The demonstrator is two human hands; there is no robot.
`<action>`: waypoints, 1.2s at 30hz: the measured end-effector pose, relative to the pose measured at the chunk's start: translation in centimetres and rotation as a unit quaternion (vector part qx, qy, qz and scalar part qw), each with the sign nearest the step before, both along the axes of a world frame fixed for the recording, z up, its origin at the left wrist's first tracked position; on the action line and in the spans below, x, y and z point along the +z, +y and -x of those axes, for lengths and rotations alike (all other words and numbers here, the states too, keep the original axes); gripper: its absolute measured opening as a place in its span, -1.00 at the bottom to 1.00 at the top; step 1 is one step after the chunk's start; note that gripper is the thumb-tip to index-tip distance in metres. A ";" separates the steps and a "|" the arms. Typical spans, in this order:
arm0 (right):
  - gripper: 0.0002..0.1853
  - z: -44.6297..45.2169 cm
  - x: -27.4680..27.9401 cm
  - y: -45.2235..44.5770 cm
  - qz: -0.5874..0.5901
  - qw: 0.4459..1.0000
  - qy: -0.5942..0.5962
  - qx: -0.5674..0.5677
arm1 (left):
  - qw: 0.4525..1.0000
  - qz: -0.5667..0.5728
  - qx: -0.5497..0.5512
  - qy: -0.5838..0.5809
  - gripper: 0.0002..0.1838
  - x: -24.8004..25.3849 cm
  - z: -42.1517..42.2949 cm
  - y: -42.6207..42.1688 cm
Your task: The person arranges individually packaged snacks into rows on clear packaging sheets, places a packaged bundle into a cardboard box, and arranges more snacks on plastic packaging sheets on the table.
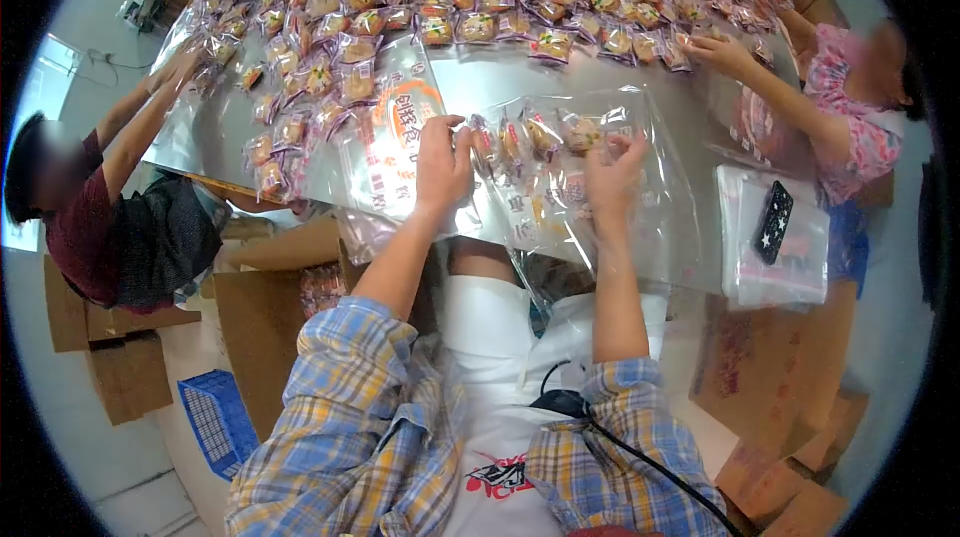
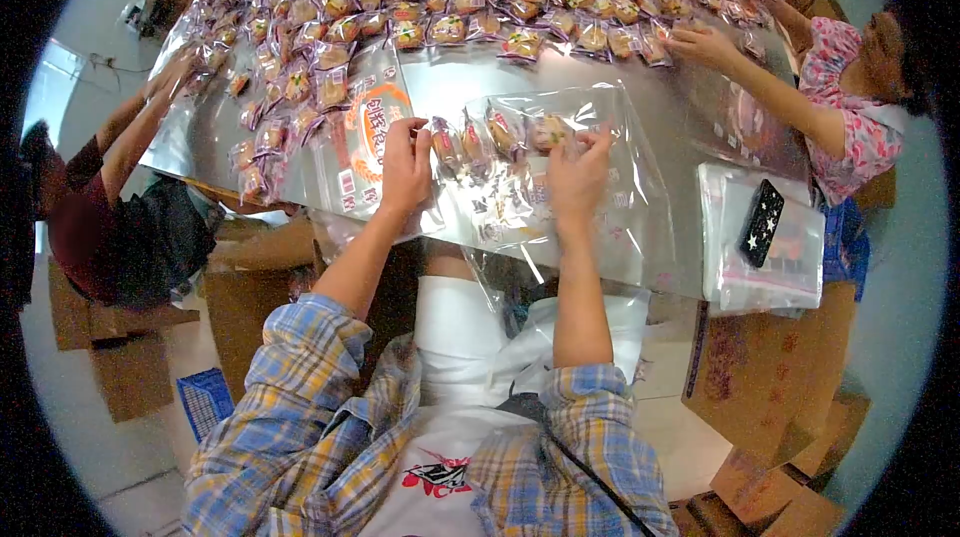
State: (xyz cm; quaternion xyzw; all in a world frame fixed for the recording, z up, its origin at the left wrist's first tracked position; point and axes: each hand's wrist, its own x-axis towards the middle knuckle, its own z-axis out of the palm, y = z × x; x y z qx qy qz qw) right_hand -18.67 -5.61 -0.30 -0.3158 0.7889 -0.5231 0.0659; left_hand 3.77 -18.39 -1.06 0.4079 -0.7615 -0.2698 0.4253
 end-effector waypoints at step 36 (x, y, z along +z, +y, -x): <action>-0.72 -2.3 -3.7 -2.9 0.089 0.994 -0.004 0.062 | 0.999 -0.036 0.018 -0.002 -0.64 0.6 0.2 0.4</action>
